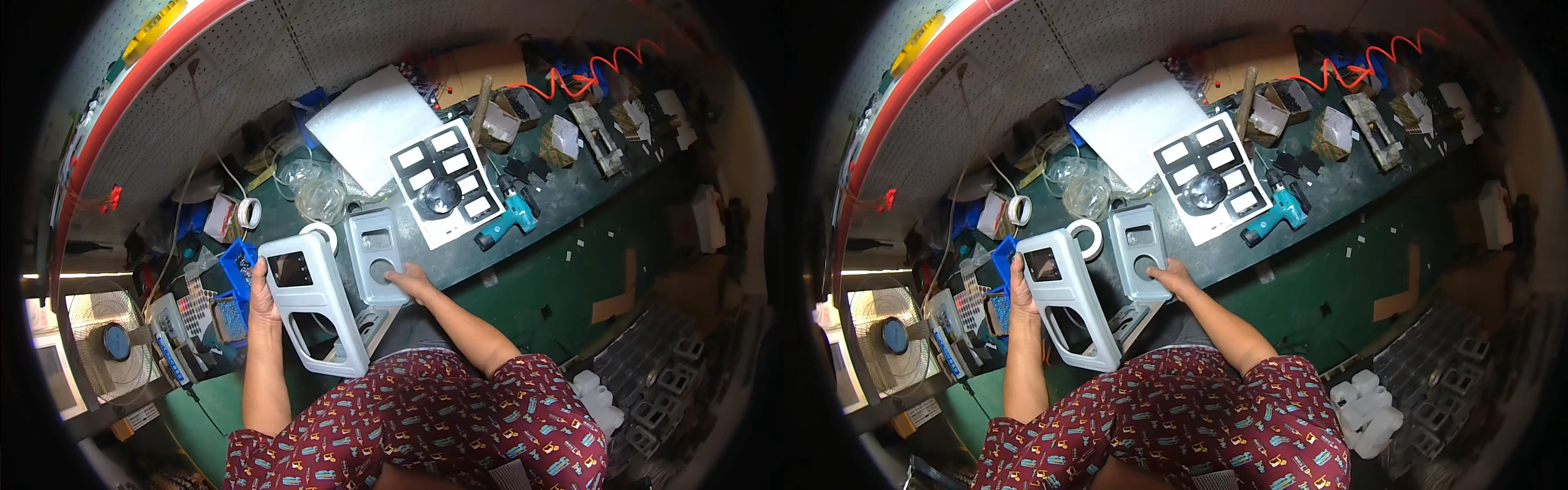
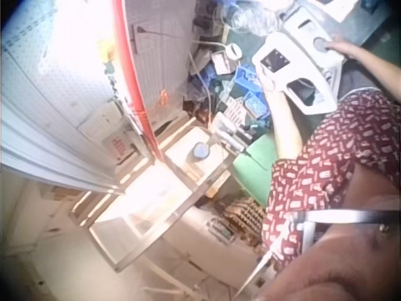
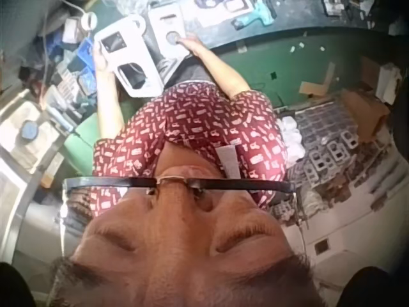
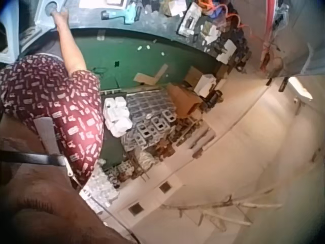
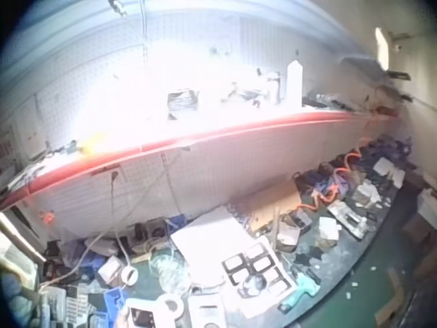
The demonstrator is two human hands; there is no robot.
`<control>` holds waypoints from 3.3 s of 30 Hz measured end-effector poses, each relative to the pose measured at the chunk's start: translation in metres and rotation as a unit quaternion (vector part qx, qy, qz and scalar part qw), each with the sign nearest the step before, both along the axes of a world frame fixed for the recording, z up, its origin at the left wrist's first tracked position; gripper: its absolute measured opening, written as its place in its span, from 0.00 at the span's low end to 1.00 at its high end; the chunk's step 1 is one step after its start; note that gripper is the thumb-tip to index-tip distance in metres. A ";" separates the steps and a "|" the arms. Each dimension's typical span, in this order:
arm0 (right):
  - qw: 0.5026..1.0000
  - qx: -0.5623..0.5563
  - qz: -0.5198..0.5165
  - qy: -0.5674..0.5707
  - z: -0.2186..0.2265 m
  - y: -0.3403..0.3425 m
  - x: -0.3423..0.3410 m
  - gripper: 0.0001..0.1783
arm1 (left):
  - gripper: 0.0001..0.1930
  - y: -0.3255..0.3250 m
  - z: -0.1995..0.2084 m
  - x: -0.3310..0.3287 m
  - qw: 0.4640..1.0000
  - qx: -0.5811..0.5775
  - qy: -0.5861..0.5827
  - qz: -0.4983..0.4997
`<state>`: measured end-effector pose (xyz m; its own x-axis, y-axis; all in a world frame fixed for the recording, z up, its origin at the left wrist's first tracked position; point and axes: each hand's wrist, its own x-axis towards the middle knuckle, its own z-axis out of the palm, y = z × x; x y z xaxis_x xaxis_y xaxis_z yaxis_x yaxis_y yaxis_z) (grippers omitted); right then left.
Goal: The person assembles a white plastic housing by applying sealant to its edges, inserting a black electronic module, and securing a clear cover. They handle the housing, sealant gun, and module on a cluttered workbench.
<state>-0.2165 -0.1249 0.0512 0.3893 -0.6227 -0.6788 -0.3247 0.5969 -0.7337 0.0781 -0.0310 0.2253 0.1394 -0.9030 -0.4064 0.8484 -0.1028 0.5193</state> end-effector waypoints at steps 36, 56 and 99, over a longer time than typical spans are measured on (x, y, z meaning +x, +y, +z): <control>0.628 -0.697 0.283 0.199 0.262 -0.083 -0.051 0.34 | 0.33 -0.019 -0.152 -0.077 0.939 0.175 -0.199 -0.218; 0.659 -0.651 0.343 0.157 0.262 -0.031 -0.035 0.43 | 0.08 0.006 -0.258 -0.098 0.686 0.149 -0.709 -0.068; 0.747 -0.488 0.410 -0.188 0.168 0.061 -0.057 0.23 | 0.16 0.180 -0.038 -0.221 0.672 0.210 -0.677 0.213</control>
<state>-0.2732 -0.0638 0.2189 0.9602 -0.1974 0.1975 0.0518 -0.5691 -0.8206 -0.1429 0.1489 0.1873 0.8480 -0.5094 0.1467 -0.3746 -0.3800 0.8458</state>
